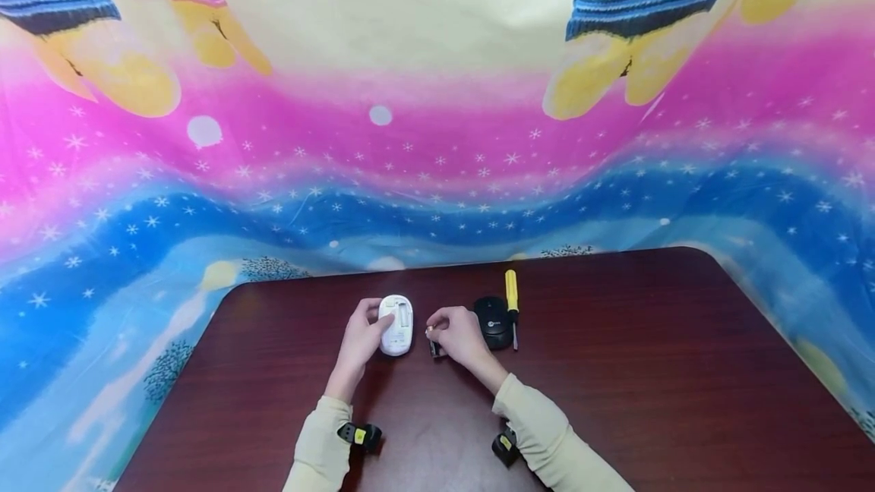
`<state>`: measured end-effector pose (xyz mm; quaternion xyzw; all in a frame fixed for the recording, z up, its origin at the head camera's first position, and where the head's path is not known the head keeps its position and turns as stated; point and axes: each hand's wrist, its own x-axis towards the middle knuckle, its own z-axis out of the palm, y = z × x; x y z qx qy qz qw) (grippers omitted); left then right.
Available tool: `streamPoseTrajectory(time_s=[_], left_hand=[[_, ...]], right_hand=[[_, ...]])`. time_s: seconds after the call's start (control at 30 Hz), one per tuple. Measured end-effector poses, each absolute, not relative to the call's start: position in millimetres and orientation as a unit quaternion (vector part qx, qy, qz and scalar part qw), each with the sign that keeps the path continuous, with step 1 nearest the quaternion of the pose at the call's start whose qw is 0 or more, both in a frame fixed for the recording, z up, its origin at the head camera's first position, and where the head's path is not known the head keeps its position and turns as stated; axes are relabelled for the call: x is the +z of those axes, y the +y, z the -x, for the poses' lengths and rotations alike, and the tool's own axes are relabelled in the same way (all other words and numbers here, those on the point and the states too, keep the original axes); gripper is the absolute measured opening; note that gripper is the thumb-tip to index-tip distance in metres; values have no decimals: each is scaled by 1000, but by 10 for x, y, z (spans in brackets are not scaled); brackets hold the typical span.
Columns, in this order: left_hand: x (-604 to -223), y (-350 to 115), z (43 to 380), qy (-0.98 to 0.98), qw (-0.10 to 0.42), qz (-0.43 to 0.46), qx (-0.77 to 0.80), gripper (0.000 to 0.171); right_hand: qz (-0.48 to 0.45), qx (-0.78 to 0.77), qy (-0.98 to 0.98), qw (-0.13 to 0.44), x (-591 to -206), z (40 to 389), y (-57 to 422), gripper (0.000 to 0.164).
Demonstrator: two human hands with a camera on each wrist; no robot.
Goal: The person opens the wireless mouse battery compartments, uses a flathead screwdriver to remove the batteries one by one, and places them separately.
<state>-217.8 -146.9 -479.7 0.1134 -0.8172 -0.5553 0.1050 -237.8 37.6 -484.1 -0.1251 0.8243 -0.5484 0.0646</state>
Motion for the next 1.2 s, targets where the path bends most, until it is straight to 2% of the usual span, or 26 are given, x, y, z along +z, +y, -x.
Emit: streamPoseTrajectory(time_s=[0.67,0.9,1.2], left_hand=[[-4977,-1378,2045,-864,49,-123,-486,35],[-4953,-1392,2093,-878,56,-118,-461,33],[-4776,-1573,2180,-892,67,-102,-435,40]], right_hand=[[162,-437,881,79,-4930,2181,509,8],[196,-382,900,70,-4896,2254,493,7],[235,-335,912,34,-4767,2374,282,7]])
